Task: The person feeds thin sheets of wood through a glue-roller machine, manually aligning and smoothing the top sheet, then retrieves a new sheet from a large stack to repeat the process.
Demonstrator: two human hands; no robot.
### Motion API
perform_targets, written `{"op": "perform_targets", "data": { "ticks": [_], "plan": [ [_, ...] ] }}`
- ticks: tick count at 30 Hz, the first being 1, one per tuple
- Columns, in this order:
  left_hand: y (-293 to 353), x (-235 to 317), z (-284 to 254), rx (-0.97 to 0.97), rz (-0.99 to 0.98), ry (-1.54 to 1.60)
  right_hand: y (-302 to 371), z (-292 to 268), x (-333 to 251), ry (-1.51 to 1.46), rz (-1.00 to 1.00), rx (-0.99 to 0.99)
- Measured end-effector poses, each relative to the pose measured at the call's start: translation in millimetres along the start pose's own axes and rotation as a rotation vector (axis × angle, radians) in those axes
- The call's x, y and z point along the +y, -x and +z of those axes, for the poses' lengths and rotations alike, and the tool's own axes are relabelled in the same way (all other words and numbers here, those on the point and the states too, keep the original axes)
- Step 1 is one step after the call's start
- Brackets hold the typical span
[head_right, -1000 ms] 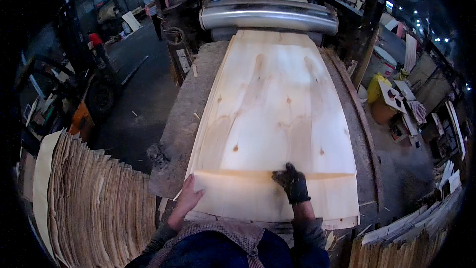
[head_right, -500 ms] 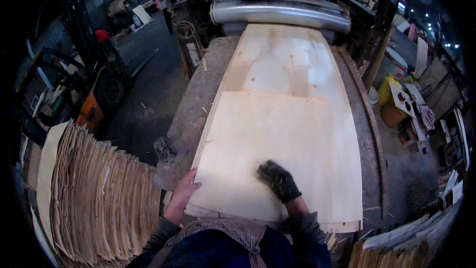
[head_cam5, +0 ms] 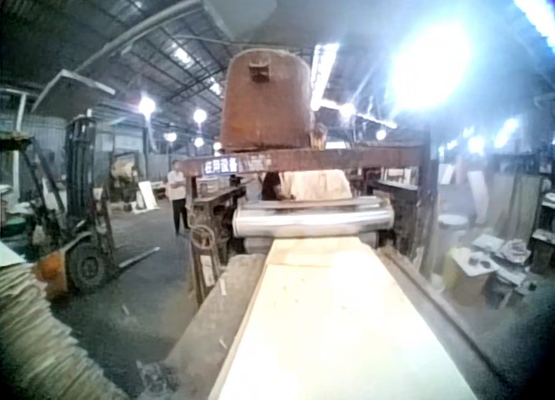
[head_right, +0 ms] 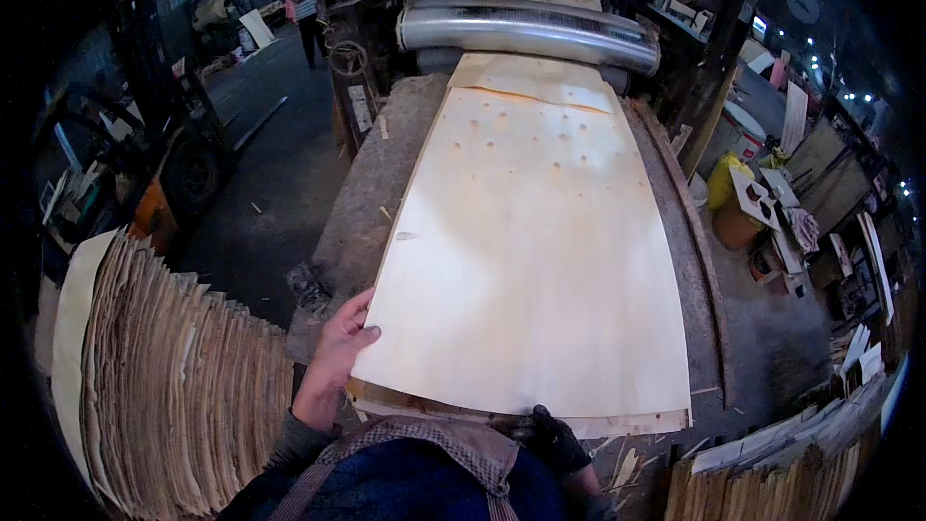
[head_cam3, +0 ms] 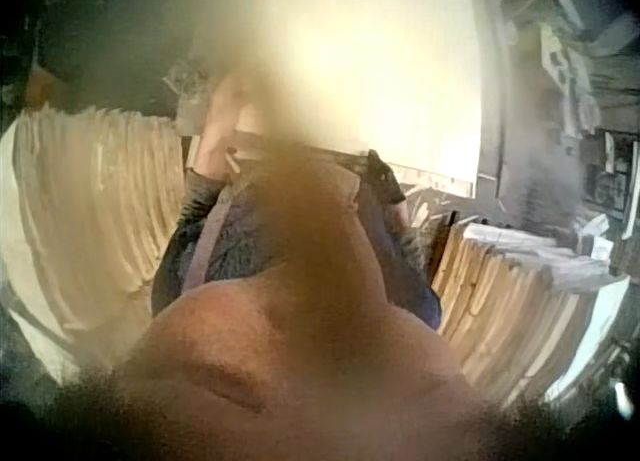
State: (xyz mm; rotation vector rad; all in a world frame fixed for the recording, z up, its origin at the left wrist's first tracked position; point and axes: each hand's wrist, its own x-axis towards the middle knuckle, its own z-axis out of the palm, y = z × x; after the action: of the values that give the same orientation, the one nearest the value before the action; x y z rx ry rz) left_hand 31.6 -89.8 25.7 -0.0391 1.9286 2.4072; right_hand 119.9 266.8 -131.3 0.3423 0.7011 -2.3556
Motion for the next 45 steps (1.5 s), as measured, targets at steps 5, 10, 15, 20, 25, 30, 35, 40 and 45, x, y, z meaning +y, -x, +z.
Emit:
{"op": "perform_targets", "data": {
  "ticks": [5,10,15,20,25,30,35,40,45],
  "plan": [
    [-1,12,-2,-0.004,0.008,0.139,20,74,-10,0.149,-0.196,0.341],
    [-14,-20,-31,0.091,-0.047,0.028,-4,50,-32,0.362,-0.366,0.412],
    [-22,-98,-51,0.172,-0.067,-0.775,-69,58,-85,0.447,-0.519,0.282],
    [-11,-139,-44,0.175,-0.016,-1.261,-148,45,-142,0.094,-0.450,0.124],
    [-9,-138,-49,0.172,0.008,-1.102,-184,66,-155,-0.015,-0.496,0.019],
    [-13,-145,-51,0.260,0.016,-1.019,-173,48,-119,0.036,-0.333,-0.069],
    [-19,-149,-77,0.207,-0.099,-0.605,-104,55,-57,0.105,-0.105,-0.083],
    [-23,-132,-76,0.189,-0.081,-0.194,-34,71,-23,0.106,0.049,-0.055],
    [-15,-59,-42,0.020,-0.111,0.129,-3,50,0,0.121,-0.043,-0.013]
  ]
}}
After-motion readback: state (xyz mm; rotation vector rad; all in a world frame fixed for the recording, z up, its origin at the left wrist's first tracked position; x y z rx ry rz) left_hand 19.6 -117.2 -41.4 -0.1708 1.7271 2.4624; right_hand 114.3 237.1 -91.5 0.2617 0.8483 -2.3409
